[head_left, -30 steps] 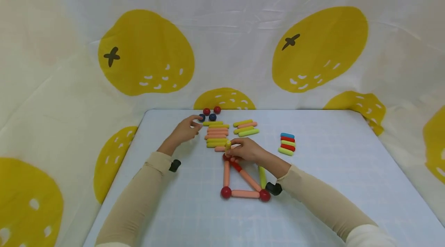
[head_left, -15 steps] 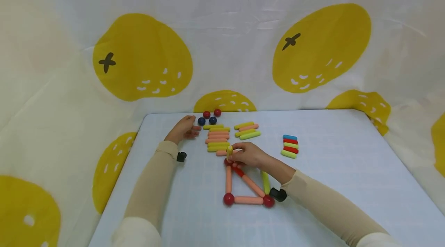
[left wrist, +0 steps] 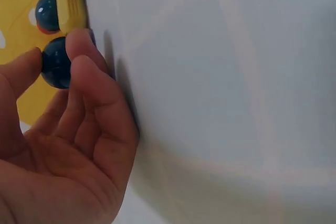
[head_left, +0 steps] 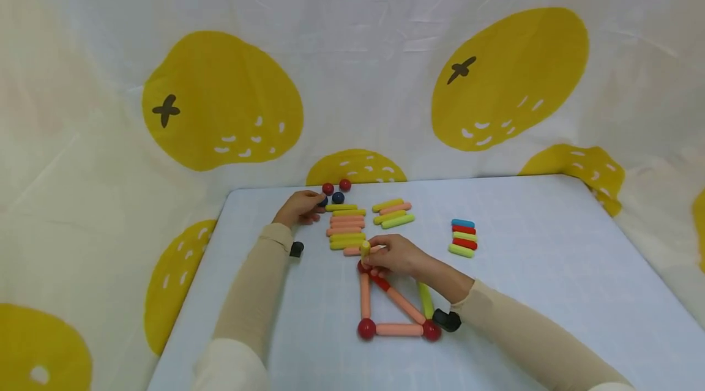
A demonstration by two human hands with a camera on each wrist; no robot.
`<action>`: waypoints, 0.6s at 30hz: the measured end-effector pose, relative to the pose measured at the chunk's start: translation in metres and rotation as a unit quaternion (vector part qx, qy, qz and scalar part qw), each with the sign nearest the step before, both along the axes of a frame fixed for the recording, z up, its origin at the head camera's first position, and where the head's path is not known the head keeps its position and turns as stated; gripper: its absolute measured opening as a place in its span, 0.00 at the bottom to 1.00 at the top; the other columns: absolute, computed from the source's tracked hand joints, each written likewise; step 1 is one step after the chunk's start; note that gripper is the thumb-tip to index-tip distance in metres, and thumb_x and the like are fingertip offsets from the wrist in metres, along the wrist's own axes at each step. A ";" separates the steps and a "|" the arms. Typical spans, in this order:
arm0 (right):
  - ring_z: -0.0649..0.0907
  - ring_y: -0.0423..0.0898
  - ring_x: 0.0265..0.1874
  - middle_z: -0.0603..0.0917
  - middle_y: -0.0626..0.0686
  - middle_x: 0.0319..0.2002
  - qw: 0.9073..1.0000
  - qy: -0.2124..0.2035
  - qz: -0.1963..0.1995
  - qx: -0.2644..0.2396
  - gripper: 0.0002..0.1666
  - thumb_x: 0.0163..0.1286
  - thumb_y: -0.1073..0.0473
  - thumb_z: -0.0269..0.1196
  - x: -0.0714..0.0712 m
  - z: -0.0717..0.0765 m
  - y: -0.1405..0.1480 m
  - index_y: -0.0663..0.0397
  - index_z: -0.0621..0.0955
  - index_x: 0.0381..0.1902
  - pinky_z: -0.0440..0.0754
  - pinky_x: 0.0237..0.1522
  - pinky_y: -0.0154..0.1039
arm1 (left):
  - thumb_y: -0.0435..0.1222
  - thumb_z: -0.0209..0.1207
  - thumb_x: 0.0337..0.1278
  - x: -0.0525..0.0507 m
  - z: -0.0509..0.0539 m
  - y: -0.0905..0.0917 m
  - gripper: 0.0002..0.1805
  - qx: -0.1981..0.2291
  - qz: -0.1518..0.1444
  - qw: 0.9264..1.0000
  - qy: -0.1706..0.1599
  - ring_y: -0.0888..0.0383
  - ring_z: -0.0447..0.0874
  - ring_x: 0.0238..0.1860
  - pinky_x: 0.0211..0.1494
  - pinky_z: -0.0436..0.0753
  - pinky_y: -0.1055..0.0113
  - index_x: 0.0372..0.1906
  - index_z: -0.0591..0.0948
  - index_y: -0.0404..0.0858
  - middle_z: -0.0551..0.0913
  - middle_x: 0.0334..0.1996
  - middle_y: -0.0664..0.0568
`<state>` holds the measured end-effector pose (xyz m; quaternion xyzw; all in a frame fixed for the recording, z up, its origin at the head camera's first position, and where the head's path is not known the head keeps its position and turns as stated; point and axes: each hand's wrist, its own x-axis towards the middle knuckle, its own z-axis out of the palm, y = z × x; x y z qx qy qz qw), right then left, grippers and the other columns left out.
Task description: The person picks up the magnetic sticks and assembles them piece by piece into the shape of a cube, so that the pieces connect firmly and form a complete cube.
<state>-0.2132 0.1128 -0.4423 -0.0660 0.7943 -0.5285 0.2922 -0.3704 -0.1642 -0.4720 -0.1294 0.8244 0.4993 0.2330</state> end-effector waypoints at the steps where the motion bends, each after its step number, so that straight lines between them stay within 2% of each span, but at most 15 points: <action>1: 0.84 0.40 0.26 0.90 0.51 0.32 1.000 0.001 0.000 0.001 0.23 0.71 0.53 0.68 0.001 0.000 0.000 0.56 0.79 0.60 0.86 0.36 0.34 | 0.54 0.57 0.72 0.002 0.000 0.001 0.29 0.001 0.005 1.000 0.001 0.61 0.82 0.26 0.31 0.81 0.72 0.69 0.74 0.43 0.89 0.42 0.50; 5: 0.84 0.39 0.26 0.90 0.50 0.32 1.000 0.004 0.003 0.002 0.23 0.71 0.54 0.67 0.002 -0.001 -0.001 0.56 0.79 0.61 0.86 0.36 0.33 | 0.54 0.56 0.73 0.012 0.004 -0.005 0.28 0.025 0.016 0.999 0.018 0.58 0.82 0.35 0.38 0.80 0.69 0.69 0.73 0.47 0.89 0.48 0.50; 8: 0.84 0.39 0.26 0.89 0.50 0.31 1.000 0.005 0.007 0.007 0.24 0.71 0.53 0.67 0.001 -0.003 -0.002 0.54 0.79 0.62 0.85 0.36 0.33 | 0.56 0.56 0.72 0.029 0.014 -0.009 0.29 0.055 0.005 0.998 0.038 0.55 0.80 0.40 0.43 0.79 0.67 0.71 0.71 0.51 0.88 0.54 0.49; 12: 0.84 0.41 0.27 0.89 0.49 0.31 1.000 0.003 0.002 0.018 0.24 0.71 0.51 0.68 -0.002 -0.002 -0.002 0.52 0.80 0.61 0.84 0.37 0.34 | 0.56 0.55 0.73 0.063 0.035 -0.001 0.28 0.075 -0.048 0.993 0.072 0.53 0.79 0.40 0.40 0.80 0.68 0.72 0.70 0.54 0.87 0.55 0.45; 14: 0.84 0.43 0.28 0.89 0.50 0.32 1.000 0.001 0.000 0.023 0.23 0.71 0.51 0.68 -0.004 -0.001 -0.001 0.51 0.80 0.60 0.85 0.38 0.35 | 0.54 0.55 0.73 0.079 0.045 0.006 0.26 0.074 -0.080 0.990 0.094 0.48 0.79 0.41 0.38 0.79 0.69 0.71 0.71 0.53 0.86 0.55 0.42; 18: 0.84 0.43 0.29 0.89 0.50 0.34 1.000 -0.001 0.004 0.029 0.23 0.72 0.50 0.67 -0.005 -0.002 -0.002 0.51 0.80 0.61 0.85 0.39 0.35 | 0.50 0.56 0.74 0.110 0.055 0.019 0.21 0.053 -0.141 0.979 0.140 0.37 0.79 0.43 0.34 0.78 0.67 0.67 0.74 0.54 0.86 0.54 0.38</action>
